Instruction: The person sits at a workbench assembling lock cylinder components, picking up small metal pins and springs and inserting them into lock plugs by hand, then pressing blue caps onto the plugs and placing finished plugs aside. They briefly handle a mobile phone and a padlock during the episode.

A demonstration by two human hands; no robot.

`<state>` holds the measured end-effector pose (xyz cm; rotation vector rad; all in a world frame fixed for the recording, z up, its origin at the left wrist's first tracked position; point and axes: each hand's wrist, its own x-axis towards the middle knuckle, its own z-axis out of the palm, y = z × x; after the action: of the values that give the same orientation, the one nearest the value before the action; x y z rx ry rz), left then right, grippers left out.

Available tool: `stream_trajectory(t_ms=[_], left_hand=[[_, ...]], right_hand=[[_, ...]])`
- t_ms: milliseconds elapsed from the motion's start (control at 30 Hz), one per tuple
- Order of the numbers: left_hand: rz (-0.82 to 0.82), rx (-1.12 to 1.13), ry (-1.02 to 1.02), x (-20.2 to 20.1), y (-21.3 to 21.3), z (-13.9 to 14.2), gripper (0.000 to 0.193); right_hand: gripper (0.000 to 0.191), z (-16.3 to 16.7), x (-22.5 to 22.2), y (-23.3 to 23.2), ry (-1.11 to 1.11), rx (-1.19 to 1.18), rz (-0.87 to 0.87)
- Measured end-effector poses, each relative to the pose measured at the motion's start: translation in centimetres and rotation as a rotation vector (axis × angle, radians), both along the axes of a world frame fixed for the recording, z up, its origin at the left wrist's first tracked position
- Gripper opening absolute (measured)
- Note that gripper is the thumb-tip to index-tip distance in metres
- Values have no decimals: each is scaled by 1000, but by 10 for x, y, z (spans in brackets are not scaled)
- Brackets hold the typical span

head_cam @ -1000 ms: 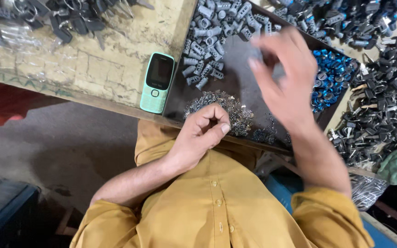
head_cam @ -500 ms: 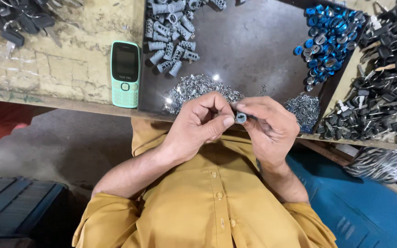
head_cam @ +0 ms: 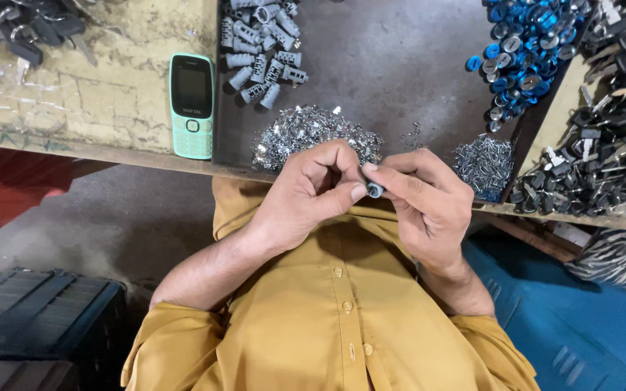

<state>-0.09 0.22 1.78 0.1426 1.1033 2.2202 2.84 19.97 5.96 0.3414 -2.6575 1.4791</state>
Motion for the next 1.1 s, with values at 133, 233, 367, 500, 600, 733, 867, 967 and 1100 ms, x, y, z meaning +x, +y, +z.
stream_trajectory(t_ms=[133,233,367,500,600,733,867,967,1100], left_hand=[[-1,-125,56,0,1,2,20],[68,-202,104,3,6,1,21],[103,-145,115,7,10,-1,21],[114,-121,120,3,7,-3,20],[1,-116,-178,-3,3,2,15],[78,-516,292,-6,2,15,9],[232,-806,1099,-5,4,26,21],[161,-663,884,-10,2,23,14],[195,-529,694,-15,0,15,11]], right_hand=[[36,4,0,-1,49,72,17],[36,5,0,-2,136,120,30],[36,6,-2,1,57,59,66],[35,4,-3,2,21,23,62],[34,0,-3,2,13,31,15],[34,-6,-2,2,34,61,-39],[30,-12,0,3,3,25,-49],[35,-15,-3,1,24,-12,-32],[31,-12,-25,20,-6,129,99]])
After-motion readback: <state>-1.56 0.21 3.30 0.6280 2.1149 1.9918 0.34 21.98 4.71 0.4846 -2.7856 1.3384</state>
